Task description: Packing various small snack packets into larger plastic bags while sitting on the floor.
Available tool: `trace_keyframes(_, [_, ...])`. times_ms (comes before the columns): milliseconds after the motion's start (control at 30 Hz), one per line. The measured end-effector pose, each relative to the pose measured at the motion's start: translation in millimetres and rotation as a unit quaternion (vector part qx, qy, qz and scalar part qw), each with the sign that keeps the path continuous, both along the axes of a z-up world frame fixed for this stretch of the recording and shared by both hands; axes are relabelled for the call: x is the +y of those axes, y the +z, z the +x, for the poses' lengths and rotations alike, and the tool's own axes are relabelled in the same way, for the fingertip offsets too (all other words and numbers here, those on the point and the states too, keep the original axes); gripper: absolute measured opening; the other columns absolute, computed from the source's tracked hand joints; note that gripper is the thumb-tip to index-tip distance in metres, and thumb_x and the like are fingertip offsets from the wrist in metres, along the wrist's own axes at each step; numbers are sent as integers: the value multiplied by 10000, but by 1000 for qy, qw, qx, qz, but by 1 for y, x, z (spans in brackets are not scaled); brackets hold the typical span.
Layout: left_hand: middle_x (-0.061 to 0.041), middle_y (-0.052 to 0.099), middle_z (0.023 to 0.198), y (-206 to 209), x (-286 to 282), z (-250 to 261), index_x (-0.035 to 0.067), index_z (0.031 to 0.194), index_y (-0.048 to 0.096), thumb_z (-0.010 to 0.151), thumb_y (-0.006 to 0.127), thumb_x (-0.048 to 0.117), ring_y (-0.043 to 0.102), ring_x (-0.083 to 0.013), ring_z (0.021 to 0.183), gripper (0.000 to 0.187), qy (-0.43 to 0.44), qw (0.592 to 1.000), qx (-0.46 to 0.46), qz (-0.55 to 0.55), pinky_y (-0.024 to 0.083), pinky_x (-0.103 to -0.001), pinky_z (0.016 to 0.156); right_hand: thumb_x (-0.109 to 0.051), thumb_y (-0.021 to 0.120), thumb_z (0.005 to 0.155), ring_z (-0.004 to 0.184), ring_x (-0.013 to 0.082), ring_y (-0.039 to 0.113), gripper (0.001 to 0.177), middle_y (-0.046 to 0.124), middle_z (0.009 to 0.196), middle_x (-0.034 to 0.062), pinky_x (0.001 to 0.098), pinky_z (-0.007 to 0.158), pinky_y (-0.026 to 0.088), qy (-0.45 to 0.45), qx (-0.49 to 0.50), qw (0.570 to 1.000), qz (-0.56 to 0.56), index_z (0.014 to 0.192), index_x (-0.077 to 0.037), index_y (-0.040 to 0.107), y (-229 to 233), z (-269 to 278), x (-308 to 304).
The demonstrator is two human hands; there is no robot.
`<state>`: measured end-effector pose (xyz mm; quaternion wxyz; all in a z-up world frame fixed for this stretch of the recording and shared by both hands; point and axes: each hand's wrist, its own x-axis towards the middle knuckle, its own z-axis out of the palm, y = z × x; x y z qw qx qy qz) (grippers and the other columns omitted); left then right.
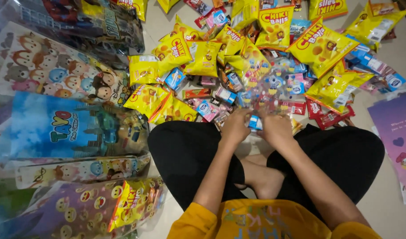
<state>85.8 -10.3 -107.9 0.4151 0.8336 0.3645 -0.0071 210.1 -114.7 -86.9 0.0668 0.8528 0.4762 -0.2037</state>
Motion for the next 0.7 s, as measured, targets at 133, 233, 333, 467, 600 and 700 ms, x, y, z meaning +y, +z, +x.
trace_keyframes(133, [-172, 655, 1320, 0, -1, 7, 113, 1335, 675, 723, 617, -31, 606, -442, 1266, 631, 4, 1000, -23, -17, 518, -575, 1041, -321, 688, 852, 934, 297, 784, 281, 809, 924, 68, 516, 1029, 416, 62, -109, 992, -30, 1125, -252, 704, -61, 15, -3])
trace_keyframes(233, [-164, 643, 1343, 1, 1, 8, 124, 1349, 665, 736, 604, -42, 597, -436, 1274, 638, 9, 1000, -16, -21, 520, -588, 1039, -213, 617, 883, 891, 257, 770, 186, 797, 878, 23, 453, 907, 423, 110, -182, 976, -37, 947, -247, 788, -91, 34, -11])
trace_keyframes(333, [-176, 635, 1349, 24, 1, 8, 108, 1357, 653, 758, 571, -68, 584, -444, 1283, 629, 9, 1000, -13, -27, 517, -601, 1026, -295, 622, 903, 1006, 299, 712, 224, 775, 979, 52, 448, 891, 405, 47, -180, 981, -57, 948, -215, 826, -80, 38, -19])
trace_keyframes(467, [-194, 652, 1304, 17, -2, 4, 57, 1338, 659, 819, 586, -38, 609, -431, 1249, 533, -6, 1000, -29, -2, 541, -561, 996, -275, 609, 863, 977, 265, 665, 202, 764, 883, 12, 452, 893, 329, 141, -243, 958, -49, 788, -262, 797, -31, 59, -37])
trace_keyframes(600, [-213, 643, 1322, 24, -4, 0, 29, 1342, 653, 838, 586, -37, 611, -434, 1242, 513, -3, 999, -35, -2, 537, -562, 1001, -430, 740, 802, 1025, 345, 625, 253, 664, 947, 117, 476, 885, 375, 89, -212, 968, 102, 877, -199, 810, 20, 54, -53])
trace_keyframes(700, [-204, 647, 1323, 36, 0, -7, 30, 1331, 658, 851, 581, -14, 625, -429, 1231, 488, 0, 999, -53, 10, 539, -554, 1007, -348, 758, 895, 1144, 416, 666, 215, 669, 1175, 152, 467, 911, 529, -24, -15, 986, 165, 1007, -175, 819, 22, 47, -63])
